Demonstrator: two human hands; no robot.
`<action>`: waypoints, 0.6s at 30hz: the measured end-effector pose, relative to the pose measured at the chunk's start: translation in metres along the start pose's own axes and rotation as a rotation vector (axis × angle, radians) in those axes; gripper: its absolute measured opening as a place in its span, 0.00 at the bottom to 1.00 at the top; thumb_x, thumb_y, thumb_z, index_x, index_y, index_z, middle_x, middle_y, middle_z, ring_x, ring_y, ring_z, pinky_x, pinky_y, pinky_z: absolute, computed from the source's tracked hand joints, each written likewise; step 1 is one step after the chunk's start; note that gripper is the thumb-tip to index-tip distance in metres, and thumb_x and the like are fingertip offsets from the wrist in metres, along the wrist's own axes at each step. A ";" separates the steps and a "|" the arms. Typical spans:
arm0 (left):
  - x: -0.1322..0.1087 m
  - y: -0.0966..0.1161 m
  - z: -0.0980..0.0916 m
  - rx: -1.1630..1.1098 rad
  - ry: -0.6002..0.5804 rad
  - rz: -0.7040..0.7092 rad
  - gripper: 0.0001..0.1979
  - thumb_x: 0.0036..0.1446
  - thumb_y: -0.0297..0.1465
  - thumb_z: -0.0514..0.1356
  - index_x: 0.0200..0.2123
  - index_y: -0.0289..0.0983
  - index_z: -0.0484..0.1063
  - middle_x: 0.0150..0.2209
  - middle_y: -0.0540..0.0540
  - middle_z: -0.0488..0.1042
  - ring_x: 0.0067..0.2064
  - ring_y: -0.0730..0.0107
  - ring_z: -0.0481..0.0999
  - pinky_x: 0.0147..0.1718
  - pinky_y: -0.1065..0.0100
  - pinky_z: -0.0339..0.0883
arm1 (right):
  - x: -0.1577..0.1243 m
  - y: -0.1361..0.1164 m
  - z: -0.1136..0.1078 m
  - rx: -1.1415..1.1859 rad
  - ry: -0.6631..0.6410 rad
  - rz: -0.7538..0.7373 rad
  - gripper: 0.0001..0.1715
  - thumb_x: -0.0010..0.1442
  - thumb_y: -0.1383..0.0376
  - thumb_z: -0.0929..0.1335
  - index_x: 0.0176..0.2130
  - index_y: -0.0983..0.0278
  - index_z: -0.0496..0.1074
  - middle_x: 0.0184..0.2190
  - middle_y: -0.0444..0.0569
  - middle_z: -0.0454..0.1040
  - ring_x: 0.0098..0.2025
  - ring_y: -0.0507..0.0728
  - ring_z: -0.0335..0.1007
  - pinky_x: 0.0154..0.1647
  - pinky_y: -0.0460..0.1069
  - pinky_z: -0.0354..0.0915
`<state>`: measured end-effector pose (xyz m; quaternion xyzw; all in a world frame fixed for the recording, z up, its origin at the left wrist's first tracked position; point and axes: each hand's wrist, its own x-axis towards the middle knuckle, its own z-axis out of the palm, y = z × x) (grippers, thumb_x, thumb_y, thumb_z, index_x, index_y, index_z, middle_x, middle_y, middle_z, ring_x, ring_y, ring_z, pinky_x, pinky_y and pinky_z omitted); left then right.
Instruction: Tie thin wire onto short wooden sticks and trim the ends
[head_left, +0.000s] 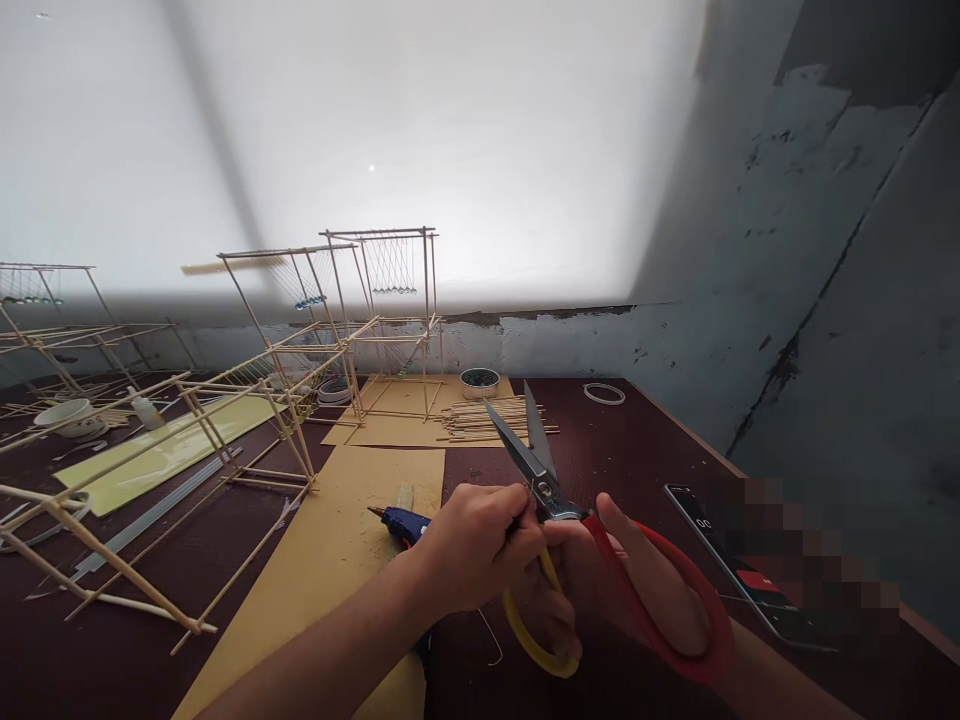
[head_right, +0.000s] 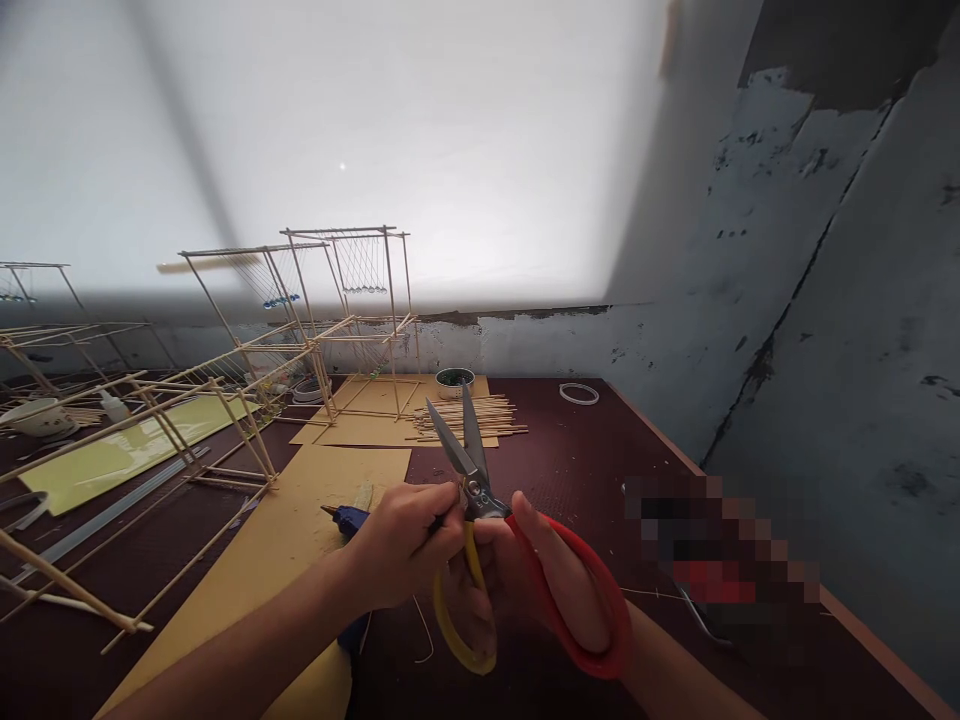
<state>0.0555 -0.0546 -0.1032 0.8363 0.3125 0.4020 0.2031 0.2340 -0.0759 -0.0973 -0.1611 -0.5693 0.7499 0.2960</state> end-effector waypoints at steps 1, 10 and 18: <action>0.000 0.000 0.000 -0.001 -0.001 -0.003 0.15 0.60 0.27 0.53 0.24 0.38 0.50 0.22 0.55 0.57 0.24 0.77 0.54 0.25 0.71 0.48 | 0.000 -0.002 0.001 -0.003 0.002 0.010 0.51 0.60 0.30 0.46 0.39 0.66 0.71 0.25 0.49 0.64 0.26 0.57 0.63 0.30 0.52 0.64; 0.002 -0.003 -0.004 -0.042 0.047 -0.094 0.16 0.60 0.27 0.52 0.23 0.38 0.48 0.20 0.55 0.53 0.23 0.78 0.50 0.24 0.70 0.46 | -0.001 -0.001 -0.004 0.018 0.025 0.006 0.46 0.61 0.31 0.50 0.36 0.65 0.71 0.26 0.48 0.61 0.28 0.57 0.60 0.32 0.53 0.63; 0.016 -0.009 -0.007 -0.801 0.174 -0.454 0.17 0.57 0.34 0.55 0.19 0.39 0.54 0.17 0.56 0.51 0.19 0.80 0.48 0.18 0.71 0.43 | -0.001 0.002 -0.021 -0.128 0.306 -0.135 0.12 0.65 0.57 0.66 0.39 0.63 0.70 0.32 0.48 0.66 0.33 0.56 0.64 0.39 0.53 0.64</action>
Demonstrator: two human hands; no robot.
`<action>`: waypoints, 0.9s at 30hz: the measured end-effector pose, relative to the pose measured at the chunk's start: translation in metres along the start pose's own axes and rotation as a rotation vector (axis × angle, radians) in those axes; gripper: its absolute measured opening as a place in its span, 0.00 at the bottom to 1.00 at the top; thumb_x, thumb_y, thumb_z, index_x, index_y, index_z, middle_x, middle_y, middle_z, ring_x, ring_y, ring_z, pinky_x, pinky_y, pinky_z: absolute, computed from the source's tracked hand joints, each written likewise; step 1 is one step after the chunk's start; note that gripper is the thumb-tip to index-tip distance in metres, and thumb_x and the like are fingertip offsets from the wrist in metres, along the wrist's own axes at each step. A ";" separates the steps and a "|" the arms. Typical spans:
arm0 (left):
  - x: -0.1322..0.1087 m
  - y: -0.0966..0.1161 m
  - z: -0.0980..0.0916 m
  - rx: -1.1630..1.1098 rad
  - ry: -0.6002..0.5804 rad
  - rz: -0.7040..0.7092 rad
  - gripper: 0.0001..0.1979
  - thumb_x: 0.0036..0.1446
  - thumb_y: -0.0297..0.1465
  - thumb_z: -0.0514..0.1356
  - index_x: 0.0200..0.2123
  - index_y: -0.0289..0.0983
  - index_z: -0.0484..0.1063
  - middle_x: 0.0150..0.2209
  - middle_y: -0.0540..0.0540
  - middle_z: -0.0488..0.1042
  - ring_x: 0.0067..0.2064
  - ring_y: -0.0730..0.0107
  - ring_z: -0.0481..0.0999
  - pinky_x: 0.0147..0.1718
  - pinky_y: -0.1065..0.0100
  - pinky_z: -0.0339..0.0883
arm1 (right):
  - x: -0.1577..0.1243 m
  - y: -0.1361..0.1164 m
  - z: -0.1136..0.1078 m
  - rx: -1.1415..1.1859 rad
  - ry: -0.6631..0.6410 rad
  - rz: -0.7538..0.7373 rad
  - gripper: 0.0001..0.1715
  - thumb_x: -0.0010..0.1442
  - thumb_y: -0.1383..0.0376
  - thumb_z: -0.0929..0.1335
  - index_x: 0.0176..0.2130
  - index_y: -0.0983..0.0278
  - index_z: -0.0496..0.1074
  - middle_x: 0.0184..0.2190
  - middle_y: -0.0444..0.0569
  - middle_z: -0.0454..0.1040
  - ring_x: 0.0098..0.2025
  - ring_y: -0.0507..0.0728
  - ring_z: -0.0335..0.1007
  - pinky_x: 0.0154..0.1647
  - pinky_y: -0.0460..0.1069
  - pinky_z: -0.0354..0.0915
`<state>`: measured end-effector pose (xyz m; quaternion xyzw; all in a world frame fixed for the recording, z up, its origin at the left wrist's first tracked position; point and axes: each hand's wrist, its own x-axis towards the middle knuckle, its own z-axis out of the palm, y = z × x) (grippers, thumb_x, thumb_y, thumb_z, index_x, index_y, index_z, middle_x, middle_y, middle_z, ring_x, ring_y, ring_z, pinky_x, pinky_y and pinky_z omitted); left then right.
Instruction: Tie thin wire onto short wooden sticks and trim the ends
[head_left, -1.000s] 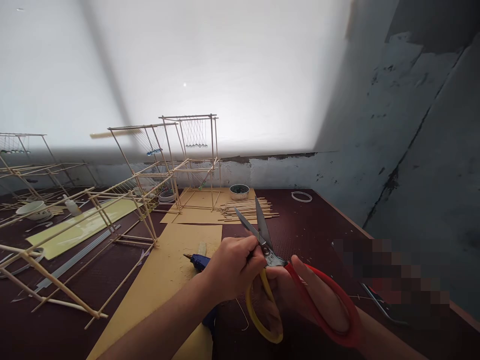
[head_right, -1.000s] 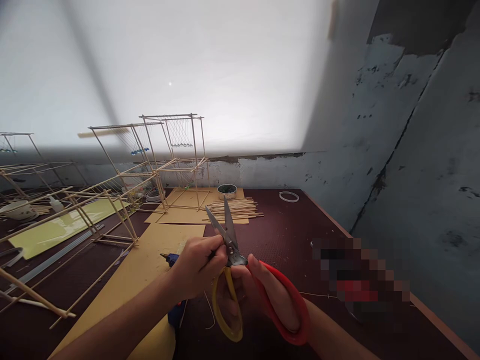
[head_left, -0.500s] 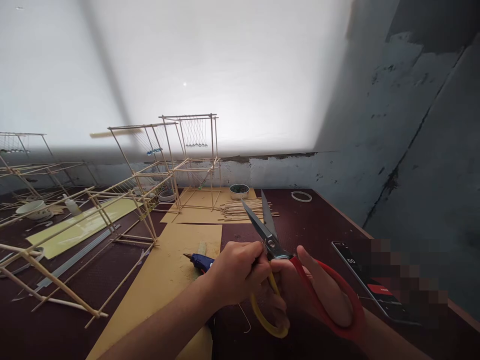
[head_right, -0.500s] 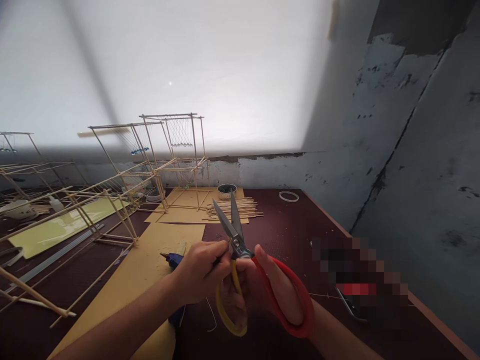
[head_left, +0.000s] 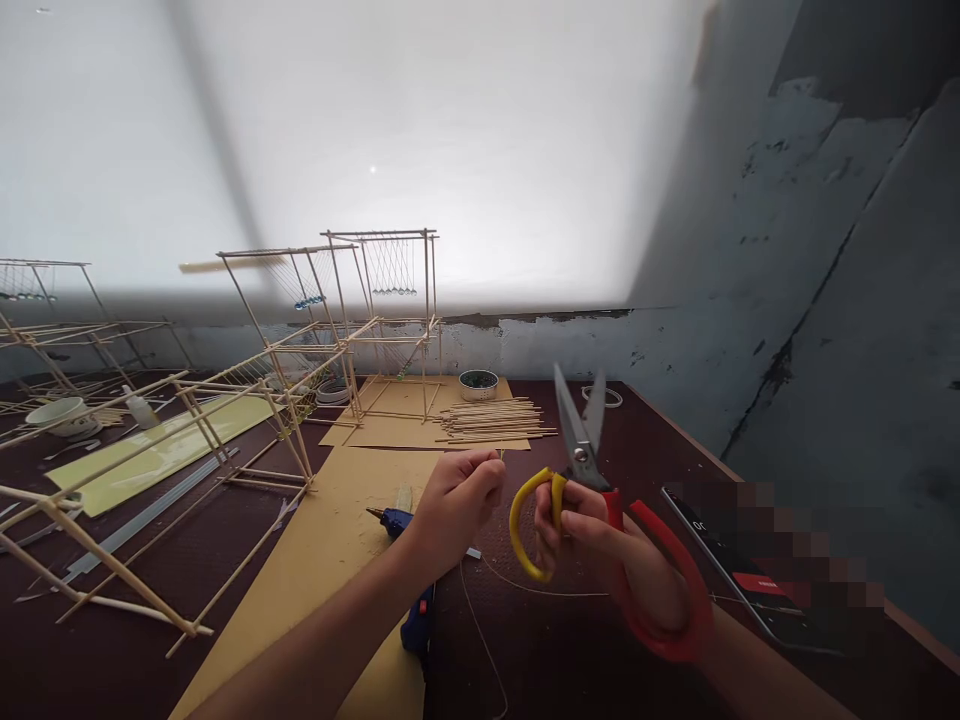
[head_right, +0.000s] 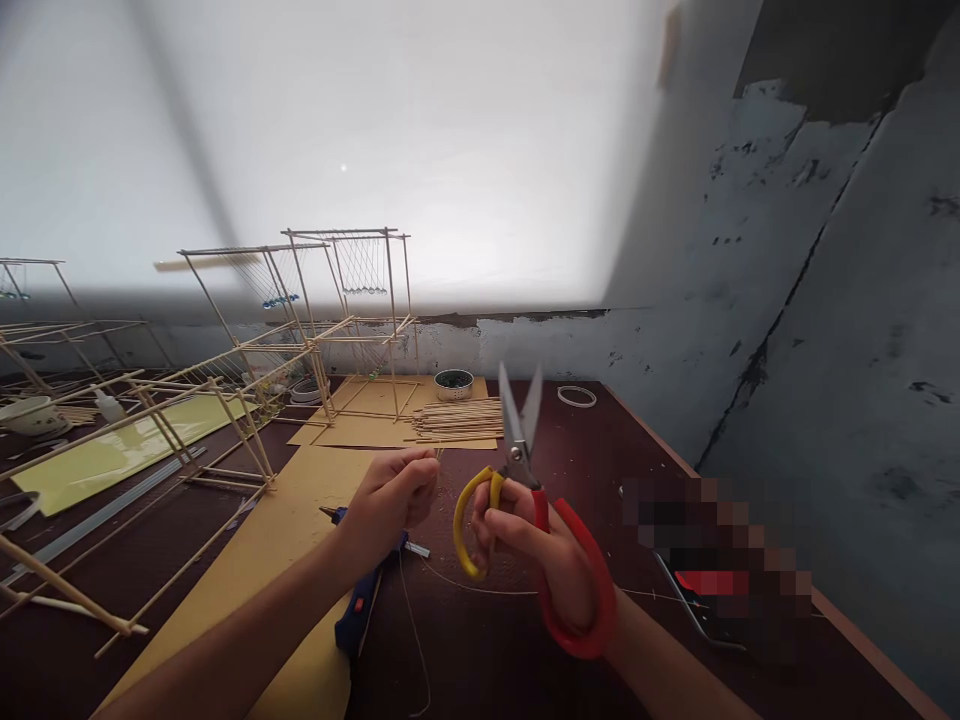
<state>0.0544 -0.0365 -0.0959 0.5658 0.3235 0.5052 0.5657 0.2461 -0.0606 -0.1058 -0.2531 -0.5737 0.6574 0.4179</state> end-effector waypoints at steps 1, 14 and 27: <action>0.001 0.000 0.000 -0.084 -0.020 -0.042 0.16 0.56 0.34 0.56 0.19 0.39 0.55 0.17 0.56 0.52 0.18 0.80 0.48 0.18 0.72 0.42 | 0.001 0.001 0.000 -0.031 0.038 -0.038 0.09 0.64 0.59 0.68 0.38 0.63 0.70 0.33 0.48 0.66 0.34 0.56 0.64 0.40 0.53 0.65; 0.005 -0.002 -0.005 -0.352 -0.041 -0.112 0.15 0.60 0.36 0.59 0.24 0.34 0.68 0.32 0.42 0.75 0.33 0.70 0.73 0.37 0.68 0.70 | 0.011 0.015 -0.022 -0.535 0.438 0.099 0.13 0.58 0.55 0.70 0.34 0.61 0.68 0.26 0.43 0.70 0.29 0.55 0.66 0.34 0.50 0.65; 0.011 -0.004 -0.008 -0.334 0.072 -0.141 0.14 0.55 0.39 0.64 0.26 0.34 0.70 0.39 0.37 0.81 0.46 0.56 0.79 0.49 0.60 0.68 | 0.026 0.001 -0.102 -1.561 0.817 0.484 0.25 0.51 0.49 0.71 0.39 0.66 0.74 0.42 0.63 0.76 0.47 0.72 0.74 0.43 0.57 0.65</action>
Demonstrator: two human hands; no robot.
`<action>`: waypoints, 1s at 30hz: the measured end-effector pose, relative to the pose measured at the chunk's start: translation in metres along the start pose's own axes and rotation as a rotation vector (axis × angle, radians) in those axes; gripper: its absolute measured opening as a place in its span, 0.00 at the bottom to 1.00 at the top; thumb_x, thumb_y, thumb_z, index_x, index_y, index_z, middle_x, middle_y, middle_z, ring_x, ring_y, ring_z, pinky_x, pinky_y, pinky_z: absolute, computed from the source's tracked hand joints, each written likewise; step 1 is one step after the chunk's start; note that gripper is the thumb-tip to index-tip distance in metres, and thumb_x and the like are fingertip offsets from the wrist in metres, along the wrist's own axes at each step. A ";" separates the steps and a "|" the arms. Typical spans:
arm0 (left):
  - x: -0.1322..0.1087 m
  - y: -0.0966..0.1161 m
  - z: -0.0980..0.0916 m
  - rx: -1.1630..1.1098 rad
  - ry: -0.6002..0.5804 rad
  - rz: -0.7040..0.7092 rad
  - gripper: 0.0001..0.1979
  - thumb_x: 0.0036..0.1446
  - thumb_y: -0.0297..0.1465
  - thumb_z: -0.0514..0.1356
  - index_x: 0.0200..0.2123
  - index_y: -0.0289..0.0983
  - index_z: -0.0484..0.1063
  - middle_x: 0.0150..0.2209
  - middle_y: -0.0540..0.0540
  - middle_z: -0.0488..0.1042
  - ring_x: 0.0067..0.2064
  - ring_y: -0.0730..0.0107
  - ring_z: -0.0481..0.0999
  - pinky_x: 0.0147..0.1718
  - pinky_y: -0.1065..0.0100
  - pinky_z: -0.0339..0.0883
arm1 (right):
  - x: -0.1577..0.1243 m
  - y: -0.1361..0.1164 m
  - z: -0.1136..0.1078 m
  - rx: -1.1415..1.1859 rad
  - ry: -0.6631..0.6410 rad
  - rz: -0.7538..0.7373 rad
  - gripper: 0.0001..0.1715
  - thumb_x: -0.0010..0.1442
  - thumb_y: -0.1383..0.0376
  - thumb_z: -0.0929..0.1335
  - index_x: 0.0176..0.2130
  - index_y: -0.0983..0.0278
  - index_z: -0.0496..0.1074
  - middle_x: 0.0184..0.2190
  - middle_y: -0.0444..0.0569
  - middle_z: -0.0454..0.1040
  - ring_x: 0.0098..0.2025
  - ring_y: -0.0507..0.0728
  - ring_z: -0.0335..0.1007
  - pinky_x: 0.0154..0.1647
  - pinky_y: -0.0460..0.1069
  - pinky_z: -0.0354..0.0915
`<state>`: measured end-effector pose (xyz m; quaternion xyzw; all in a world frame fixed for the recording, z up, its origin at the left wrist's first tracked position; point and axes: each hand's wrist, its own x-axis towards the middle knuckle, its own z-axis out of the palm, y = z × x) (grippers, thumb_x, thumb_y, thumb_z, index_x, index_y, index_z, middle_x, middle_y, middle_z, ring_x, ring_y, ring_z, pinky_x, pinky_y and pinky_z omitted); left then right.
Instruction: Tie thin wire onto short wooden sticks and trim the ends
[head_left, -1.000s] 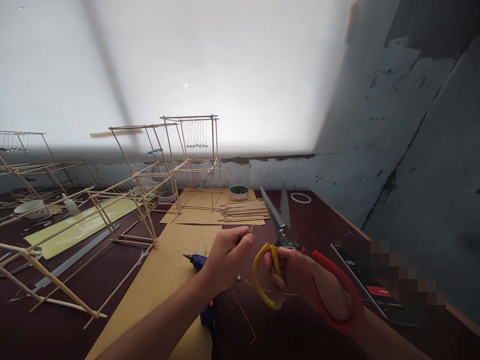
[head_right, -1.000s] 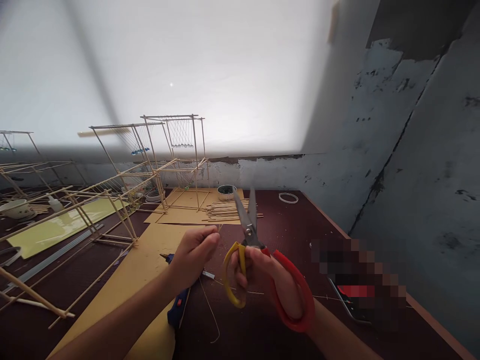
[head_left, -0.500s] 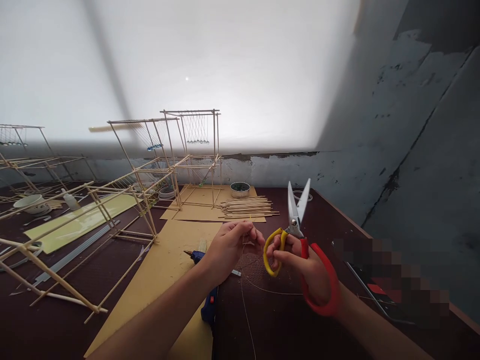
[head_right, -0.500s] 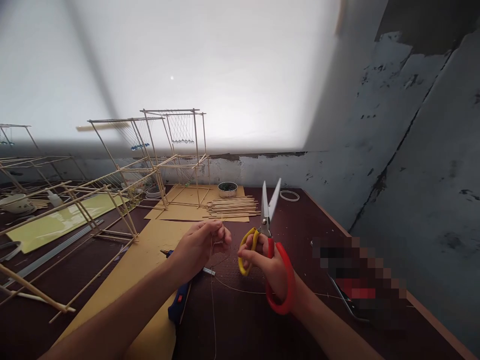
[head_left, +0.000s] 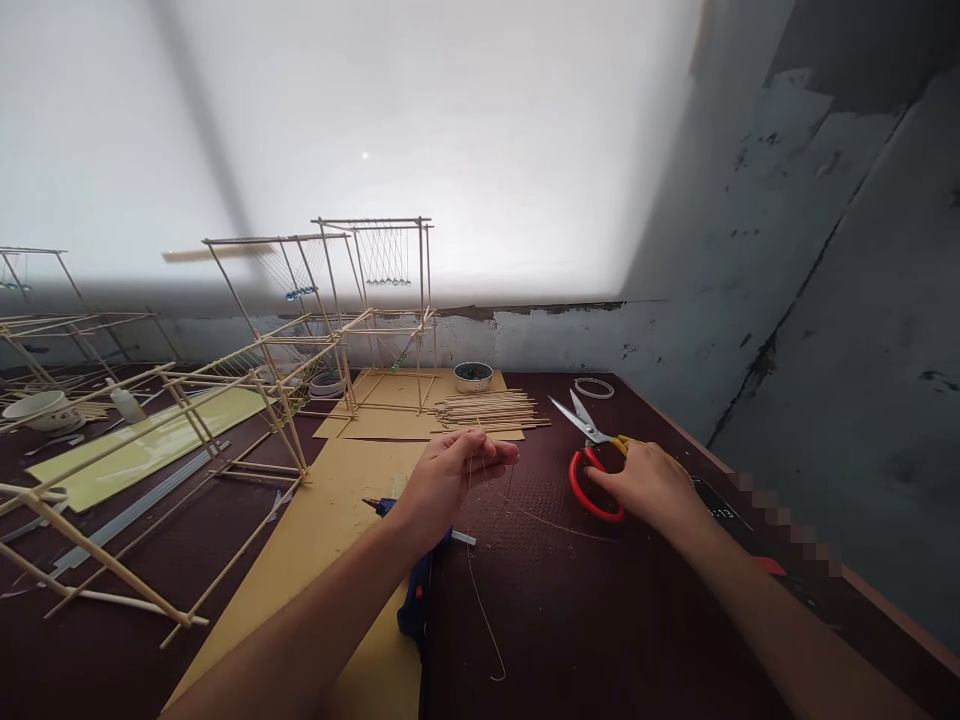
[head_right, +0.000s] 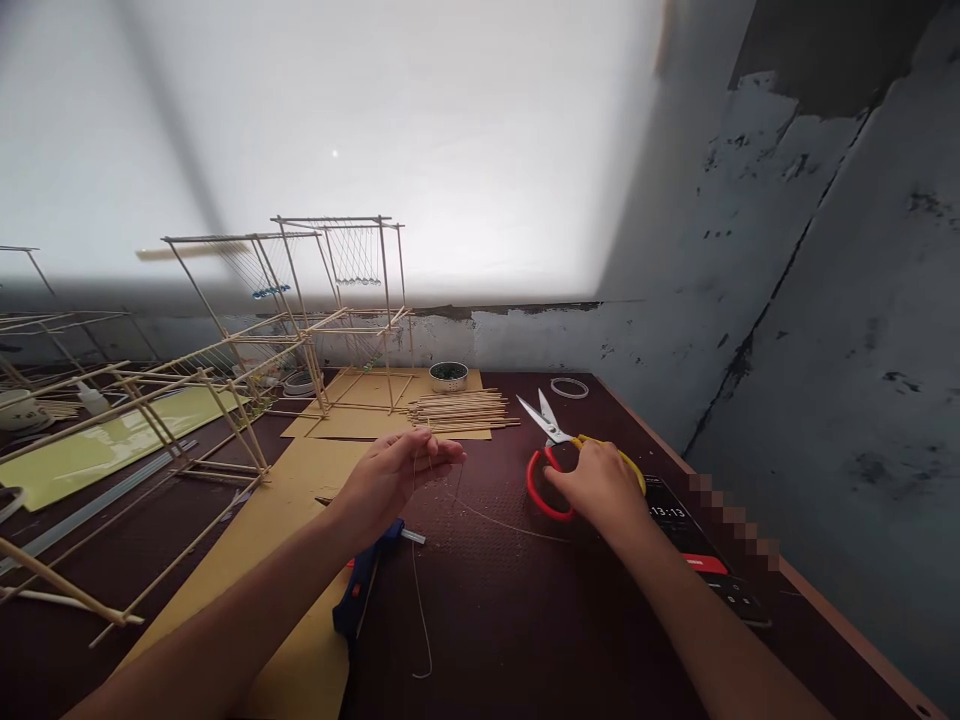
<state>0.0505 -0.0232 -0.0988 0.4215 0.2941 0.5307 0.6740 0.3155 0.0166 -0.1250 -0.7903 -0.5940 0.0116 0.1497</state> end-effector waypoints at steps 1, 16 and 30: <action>0.000 0.000 0.000 0.000 -0.005 -0.003 0.14 0.55 0.39 0.64 0.26 0.34 0.70 0.39 0.37 0.81 0.47 0.56 0.79 0.50 0.59 0.68 | 0.001 0.001 0.002 -0.017 0.002 -0.014 0.23 0.51 0.49 0.71 0.36 0.66 0.75 0.41 0.63 0.76 0.46 0.72 0.74 0.42 0.57 0.65; 0.000 -0.004 -0.002 -0.003 -0.070 0.029 0.15 0.58 0.40 0.63 0.28 0.33 0.71 0.40 0.36 0.81 0.46 0.57 0.80 0.50 0.59 0.69 | -0.052 -0.053 -0.011 0.832 -0.358 -0.582 0.20 0.65 0.51 0.66 0.46 0.60 0.79 0.41 0.48 0.81 0.42 0.60 0.76 0.42 0.52 0.68; 0.003 -0.004 -0.004 0.068 0.064 -0.012 0.14 0.57 0.39 0.63 0.34 0.31 0.77 0.46 0.34 0.80 0.43 0.59 0.81 0.44 0.64 0.71 | -0.045 -0.045 -0.024 0.977 -0.109 -0.404 0.22 0.59 0.46 0.71 0.36 0.62 0.79 0.31 0.49 0.75 0.36 0.59 0.69 0.38 0.51 0.63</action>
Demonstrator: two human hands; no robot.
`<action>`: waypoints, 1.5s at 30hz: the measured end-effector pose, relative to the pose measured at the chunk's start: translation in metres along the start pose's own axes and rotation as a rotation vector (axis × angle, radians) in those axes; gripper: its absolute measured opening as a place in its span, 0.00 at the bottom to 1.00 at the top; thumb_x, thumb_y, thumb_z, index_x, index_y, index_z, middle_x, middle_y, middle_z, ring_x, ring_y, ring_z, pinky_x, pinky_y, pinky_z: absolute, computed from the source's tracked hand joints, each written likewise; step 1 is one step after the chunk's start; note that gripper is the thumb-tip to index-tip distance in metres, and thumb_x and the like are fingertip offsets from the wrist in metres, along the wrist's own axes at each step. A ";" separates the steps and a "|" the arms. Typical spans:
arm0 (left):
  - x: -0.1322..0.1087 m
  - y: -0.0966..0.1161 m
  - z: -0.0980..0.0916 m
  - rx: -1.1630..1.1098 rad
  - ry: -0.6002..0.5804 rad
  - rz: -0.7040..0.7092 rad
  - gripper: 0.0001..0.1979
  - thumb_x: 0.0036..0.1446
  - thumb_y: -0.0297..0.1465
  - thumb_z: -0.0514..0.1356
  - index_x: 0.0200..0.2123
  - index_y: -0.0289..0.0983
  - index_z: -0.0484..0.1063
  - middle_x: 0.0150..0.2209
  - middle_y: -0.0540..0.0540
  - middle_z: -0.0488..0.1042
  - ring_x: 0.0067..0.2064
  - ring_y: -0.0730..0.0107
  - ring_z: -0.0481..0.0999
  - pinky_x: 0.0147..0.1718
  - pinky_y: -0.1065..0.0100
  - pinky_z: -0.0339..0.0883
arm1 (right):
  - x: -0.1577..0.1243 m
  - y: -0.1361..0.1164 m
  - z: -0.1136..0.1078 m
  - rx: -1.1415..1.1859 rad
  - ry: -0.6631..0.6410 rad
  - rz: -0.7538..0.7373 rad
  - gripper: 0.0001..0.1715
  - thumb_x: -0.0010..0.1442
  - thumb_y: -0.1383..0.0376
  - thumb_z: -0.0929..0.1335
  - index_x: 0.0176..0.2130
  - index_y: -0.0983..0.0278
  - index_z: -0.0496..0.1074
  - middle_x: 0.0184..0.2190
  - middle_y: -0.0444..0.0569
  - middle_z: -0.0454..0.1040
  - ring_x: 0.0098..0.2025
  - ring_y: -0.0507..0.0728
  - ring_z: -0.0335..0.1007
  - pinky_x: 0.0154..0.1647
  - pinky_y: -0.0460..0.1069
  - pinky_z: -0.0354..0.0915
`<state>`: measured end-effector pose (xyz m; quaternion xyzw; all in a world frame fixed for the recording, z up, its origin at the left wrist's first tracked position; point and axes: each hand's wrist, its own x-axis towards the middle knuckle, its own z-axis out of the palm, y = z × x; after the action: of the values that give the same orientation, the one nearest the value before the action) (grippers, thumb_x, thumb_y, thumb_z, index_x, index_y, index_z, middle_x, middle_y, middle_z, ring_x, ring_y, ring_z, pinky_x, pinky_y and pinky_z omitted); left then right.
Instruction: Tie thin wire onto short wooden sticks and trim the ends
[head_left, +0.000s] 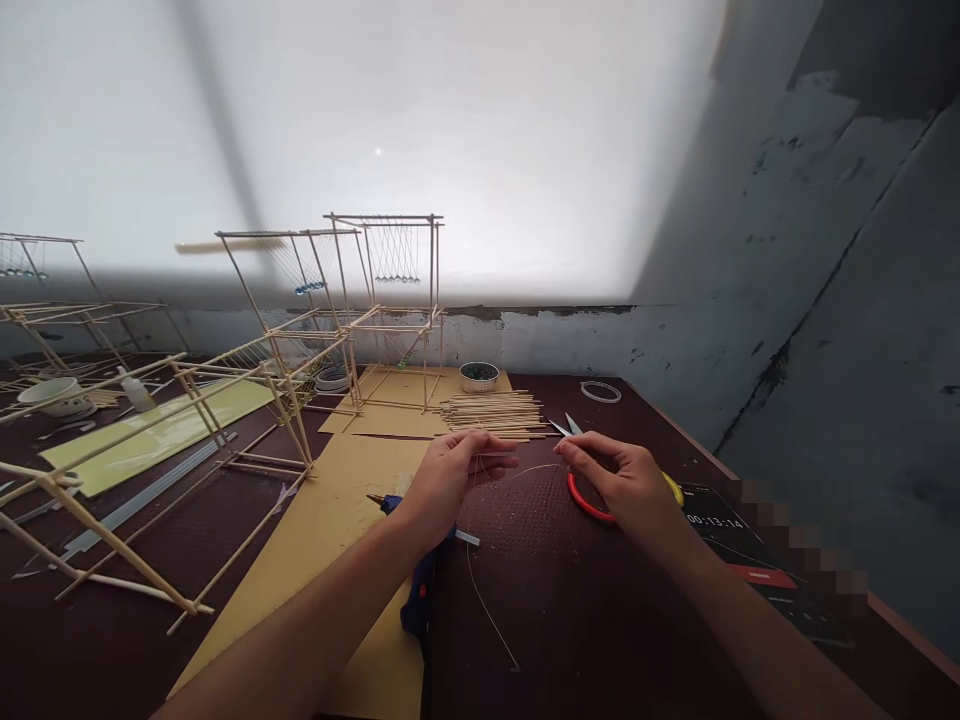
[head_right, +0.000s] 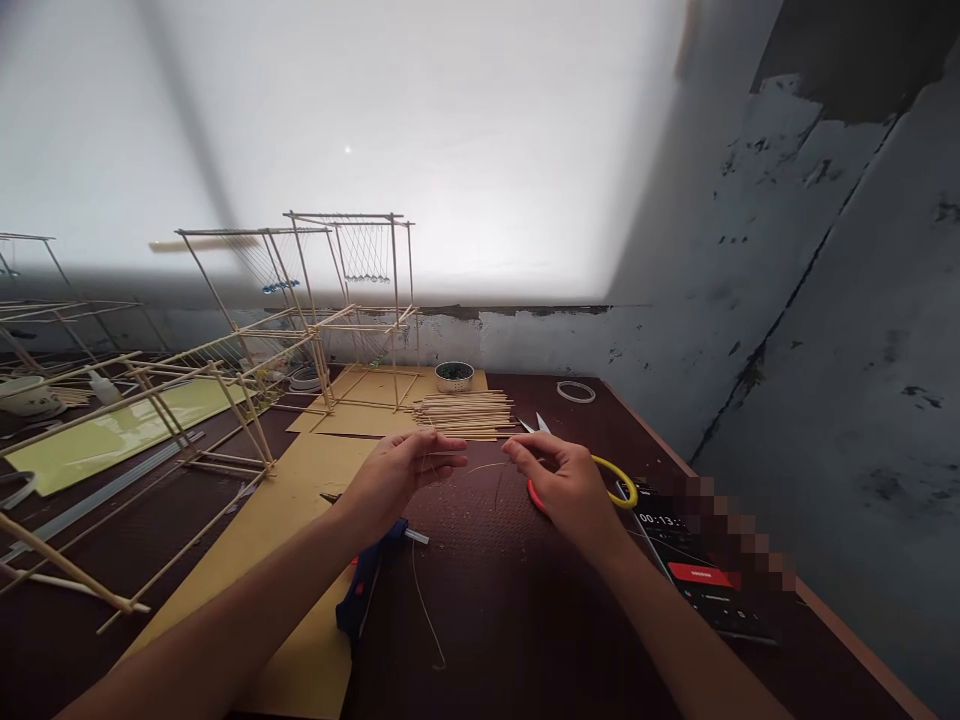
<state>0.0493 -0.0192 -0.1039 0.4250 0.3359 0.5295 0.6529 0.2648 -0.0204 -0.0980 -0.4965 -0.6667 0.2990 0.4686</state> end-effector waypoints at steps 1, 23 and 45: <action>0.001 0.000 0.000 -0.001 0.016 0.003 0.14 0.57 0.39 0.63 0.34 0.32 0.77 0.47 0.34 0.80 0.42 0.60 0.82 0.43 0.65 0.71 | 0.001 0.001 -0.001 0.009 0.005 0.007 0.22 0.59 0.46 0.71 0.35 0.62 0.78 0.31 0.48 0.74 0.35 0.58 0.69 0.37 0.51 0.64; 0.004 -0.006 -0.001 0.148 -0.022 -0.043 0.17 0.52 0.42 0.65 0.30 0.32 0.78 0.29 0.41 0.79 0.29 0.69 0.77 0.31 0.69 0.66 | 0.191 -0.071 0.021 0.143 0.213 -0.114 0.10 0.56 0.62 0.74 0.29 0.66 0.75 0.25 0.49 0.76 0.28 0.52 0.68 0.30 0.48 0.65; 0.010 -0.006 -0.004 0.141 -0.055 -0.044 0.12 0.55 0.36 0.59 0.28 0.32 0.75 0.28 0.42 0.77 0.29 0.70 0.75 0.30 0.69 0.67 | 0.297 -0.067 0.145 0.242 -0.245 0.036 0.14 0.68 0.59 0.68 0.45 0.68 0.73 0.40 0.49 0.75 0.32 0.51 0.71 0.32 0.47 0.70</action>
<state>0.0501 -0.0091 -0.1115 0.4769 0.3634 0.4781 0.6419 0.0852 0.2469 0.0016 -0.4083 -0.6687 0.4439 0.4348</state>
